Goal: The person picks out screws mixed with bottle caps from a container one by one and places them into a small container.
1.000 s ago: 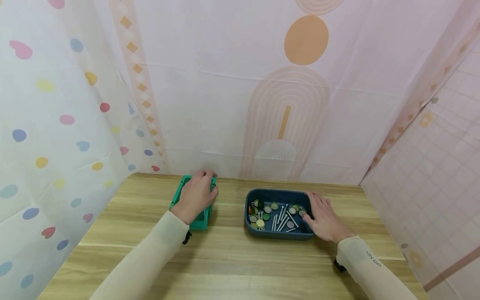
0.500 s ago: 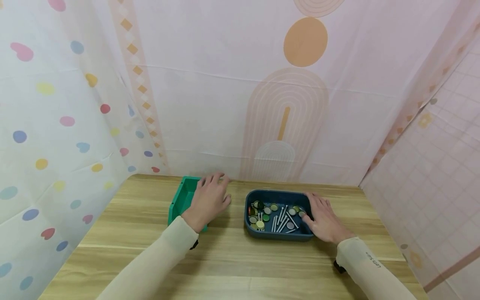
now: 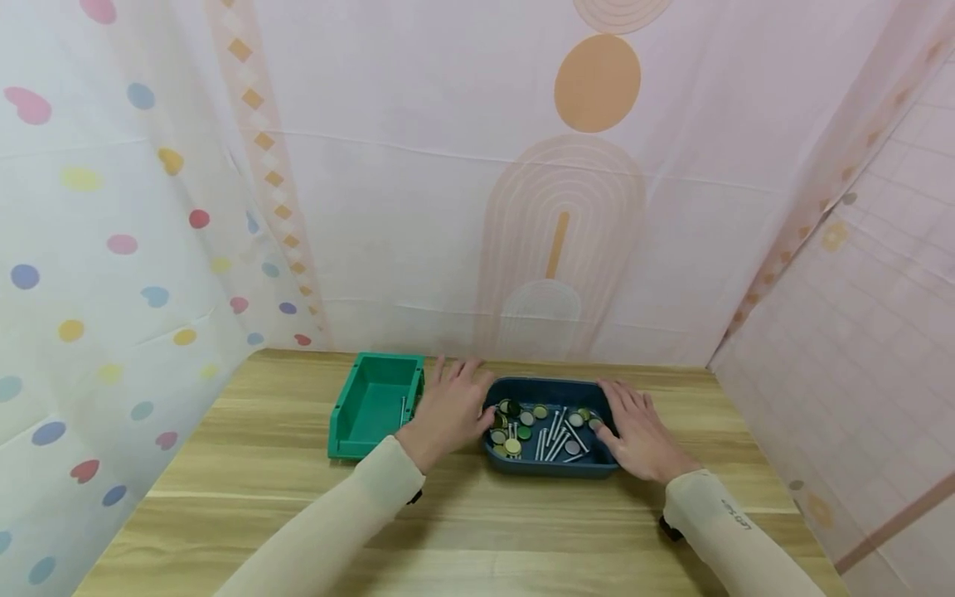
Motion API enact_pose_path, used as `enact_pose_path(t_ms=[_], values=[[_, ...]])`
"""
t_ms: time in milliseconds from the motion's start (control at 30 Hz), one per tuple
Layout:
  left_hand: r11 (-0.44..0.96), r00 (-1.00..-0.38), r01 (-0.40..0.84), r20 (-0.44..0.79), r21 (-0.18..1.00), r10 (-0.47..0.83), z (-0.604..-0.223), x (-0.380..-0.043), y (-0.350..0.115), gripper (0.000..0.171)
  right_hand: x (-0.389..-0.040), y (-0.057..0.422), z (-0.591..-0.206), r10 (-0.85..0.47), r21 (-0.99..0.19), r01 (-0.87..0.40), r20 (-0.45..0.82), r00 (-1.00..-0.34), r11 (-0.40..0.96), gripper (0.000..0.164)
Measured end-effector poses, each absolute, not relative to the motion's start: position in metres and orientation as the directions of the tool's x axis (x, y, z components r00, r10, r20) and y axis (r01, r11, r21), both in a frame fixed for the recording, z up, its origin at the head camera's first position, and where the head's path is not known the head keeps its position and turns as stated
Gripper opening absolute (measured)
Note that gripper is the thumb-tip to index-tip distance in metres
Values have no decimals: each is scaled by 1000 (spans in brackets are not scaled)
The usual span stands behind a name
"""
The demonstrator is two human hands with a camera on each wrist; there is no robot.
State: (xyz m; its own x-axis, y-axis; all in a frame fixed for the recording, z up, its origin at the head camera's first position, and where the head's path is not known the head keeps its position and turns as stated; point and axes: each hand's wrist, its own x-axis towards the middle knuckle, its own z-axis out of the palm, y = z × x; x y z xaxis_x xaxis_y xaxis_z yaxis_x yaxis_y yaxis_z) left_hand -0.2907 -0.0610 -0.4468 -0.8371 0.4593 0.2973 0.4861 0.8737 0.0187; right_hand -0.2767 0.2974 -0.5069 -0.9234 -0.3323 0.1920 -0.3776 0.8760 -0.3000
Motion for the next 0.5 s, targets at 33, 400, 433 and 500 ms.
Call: enact_pose_path(t_ms=[33,400,433,500], values=[[871,-838,491,286,24,465,-447,-290,-57,52,-277,297,-507,-334,-294,-381,199,-921,876,76],[839,-830,539,213,72,515,-449,-287,-22,52,-276,296,-507,-318,-281,-369,211,-924,886,76],[837,-831,541,202,82,518,-450,-287,-19,51,-276,296,-507,-319,-280,-370,210,-924,886,76],[833,-831,545,189,91,523,-451,-287,-14,50,-277,297,-507,-320,-279,-367,201,-926,887,76]])
